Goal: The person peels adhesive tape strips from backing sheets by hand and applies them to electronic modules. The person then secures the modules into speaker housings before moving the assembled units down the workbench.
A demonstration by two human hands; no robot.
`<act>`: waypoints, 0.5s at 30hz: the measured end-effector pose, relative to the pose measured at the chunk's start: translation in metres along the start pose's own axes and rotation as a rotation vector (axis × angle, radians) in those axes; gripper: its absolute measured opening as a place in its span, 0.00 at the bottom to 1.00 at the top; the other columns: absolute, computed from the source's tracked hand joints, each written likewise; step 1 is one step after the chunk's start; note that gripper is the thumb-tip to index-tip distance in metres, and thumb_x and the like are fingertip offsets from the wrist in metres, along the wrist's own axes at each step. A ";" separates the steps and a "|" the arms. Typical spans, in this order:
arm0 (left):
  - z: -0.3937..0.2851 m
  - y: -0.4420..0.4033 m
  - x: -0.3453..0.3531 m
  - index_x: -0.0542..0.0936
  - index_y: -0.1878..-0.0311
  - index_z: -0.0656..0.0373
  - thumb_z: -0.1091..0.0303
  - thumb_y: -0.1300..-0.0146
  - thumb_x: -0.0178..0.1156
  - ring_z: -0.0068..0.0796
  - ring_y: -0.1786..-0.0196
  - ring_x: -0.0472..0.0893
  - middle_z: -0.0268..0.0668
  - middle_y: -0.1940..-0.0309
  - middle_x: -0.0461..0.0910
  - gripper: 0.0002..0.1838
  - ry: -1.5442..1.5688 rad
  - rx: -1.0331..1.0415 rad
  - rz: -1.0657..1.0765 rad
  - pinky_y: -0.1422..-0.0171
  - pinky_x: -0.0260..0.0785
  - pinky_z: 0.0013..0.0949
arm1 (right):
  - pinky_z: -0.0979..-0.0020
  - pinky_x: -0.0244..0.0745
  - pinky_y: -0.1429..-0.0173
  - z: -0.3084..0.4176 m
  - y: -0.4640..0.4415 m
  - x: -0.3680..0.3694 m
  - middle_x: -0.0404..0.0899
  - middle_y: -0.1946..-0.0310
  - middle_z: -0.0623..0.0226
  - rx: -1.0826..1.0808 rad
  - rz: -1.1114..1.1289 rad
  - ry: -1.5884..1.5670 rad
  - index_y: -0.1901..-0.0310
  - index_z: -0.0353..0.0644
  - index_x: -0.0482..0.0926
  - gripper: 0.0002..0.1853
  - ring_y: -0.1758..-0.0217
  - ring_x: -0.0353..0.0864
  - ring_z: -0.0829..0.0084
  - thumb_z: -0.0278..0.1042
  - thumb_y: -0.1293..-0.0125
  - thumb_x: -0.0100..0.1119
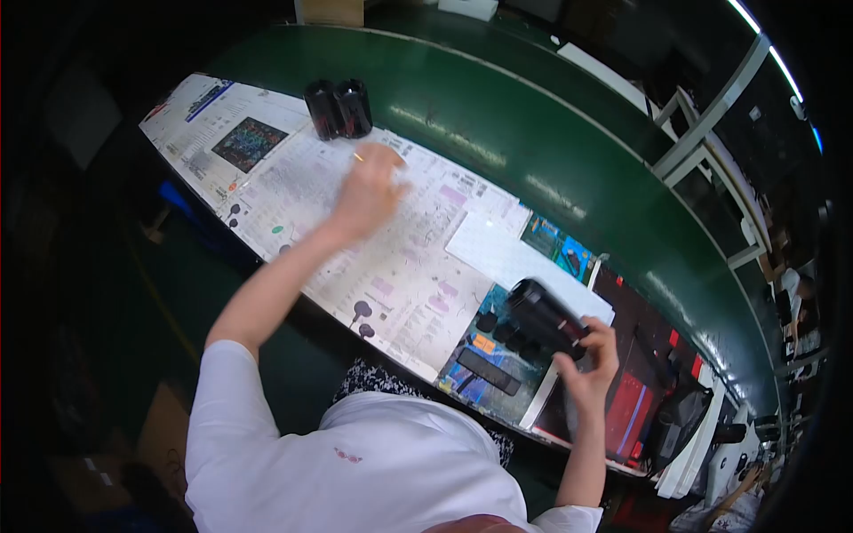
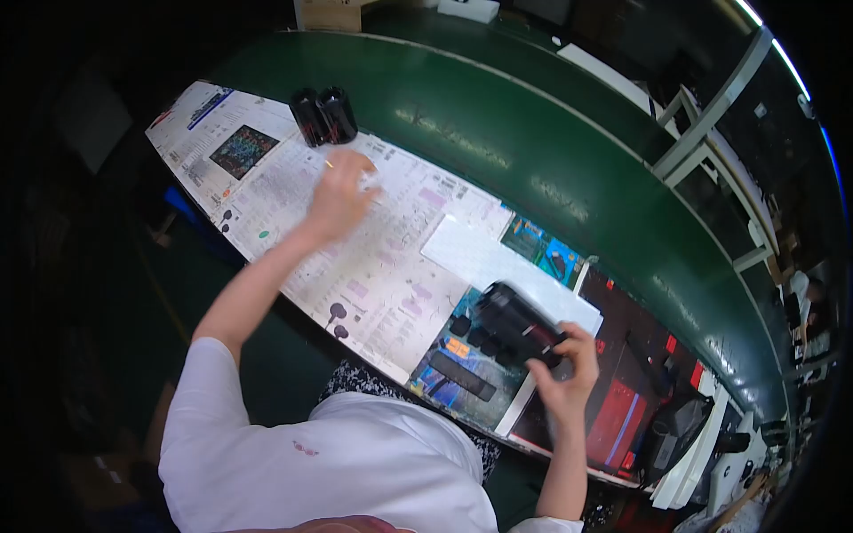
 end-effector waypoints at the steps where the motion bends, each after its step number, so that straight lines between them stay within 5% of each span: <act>1: 0.035 -0.020 -0.011 0.79 0.49 0.62 0.74 0.46 0.77 0.57 0.38 0.75 0.46 0.48 0.80 0.22 -0.166 0.003 -0.043 0.33 0.70 0.53 | 0.67 0.81 0.41 -0.020 -0.018 -0.008 0.82 0.39 0.59 0.088 -0.031 -0.026 0.57 0.40 0.76 0.23 0.40 0.83 0.69 0.20 0.51 0.80; 2: 0.064 -0.037 -0.022 0.80 0.48 0.62 0.75 0.46 0.77 0.55 0.35 0.74 0.45 0.45 0.80 0.23 -0.329 0.004 -0.088 0.32 0.71 0.54 | 0.69 0.81 0.45 -0.037 -0.040 -0.015 0.82 0.40 0.62 0.024 -0.133 -0.077 0.54 0.41 0.75 0.24 0.45 0.82 0.74 0.19 0.49 0.79; 4: 0.103 -0.063 -0.033 0.81 0.48 0.61 0.71 0.44 0.76 0.56 0.30 0.73 0.44 0.43 0.80 0.21 -0.529 -0.018 -0.116 0.32 0.72 0.53 | 0.76 0.77 0.48 -0.105 -0.082 -0.030 0.83 0.50 0.70 0.262 -0.222 -0.241 0.50 0.42 0.76 0.25 0.51 0.81 0.77 0.19 0.46 0.79; 7: 0.125 -0.083 -0.024 0.83 0.49 0.60 0.69 0.41 0.72 0.55 0.28 0.72 0.43 0.41 0.80 0.17 -0.700 0.030 -0.059 0.32 0.72 0.51 | 0.62 0.79 0.41 -0.165 -0.141 -0.067 0.85 0.58 0.62 0.311 -0.405 0.204 0.52 0.39 0.81 0.23 0.53 0.85 0.64 0.38 0.46 0.82; 9: 0.135 -0.093 -0.013 0.84 0.50 0.60 0.69 0.39 0.70 0.53 0.28 0.73 0.43 0.41 0.80 0.14 -0.750 0.071 -0.009 0.32 0.73 0.50 | 0.64 0.83 0.49 -0.206 -0.173 -0.081 0.87 0.56 0.60 0.207 -0.407 0.391 0.46 0.41 0.82 0.24 0.57 0.88 0.66 0.35 0.43 0.80; 12: 0.137 -0.104 0.003 0.86 0.53 0.60 0.71 0.36 0.64 0.48 0.30 0.74 0.43 0.43 0.80 0.10 -0.813 0.076 0.058 0.33 0.73 0.46 | 0.55 0.77 0.30 -0.214 -0.181 -0.079 0.87 0.46 0.47 0.281 -0.332 0.492 0.41 0.38 0.81 0.27 0.38 0.87 0.47 0.34 0.42 0.76; 15: 0.123 -0.104 0.013 0.85 0.56 0.62 0.66 0.41 0.72 0.47 0.34 0.76 0.43 0.48 0.82 0.13 -0.802 0.112 0.265 0.36 0.75 0.44 | 0.55 0.72 0.23 -0.174 -0.162 -0.059 0.78 0.34 0.46 0.109 -0.286 0.614 0.39 0.38 0.79 0.28 0.26 0.75 0.44 0.30 0.41 0.74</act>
Point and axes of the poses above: each hand's wrist, its own y-axis away from the middle knuckle, its own x-axis out of the palm, z = x × y, the point moved 9 cm from there along -y, towards the middle knuckle
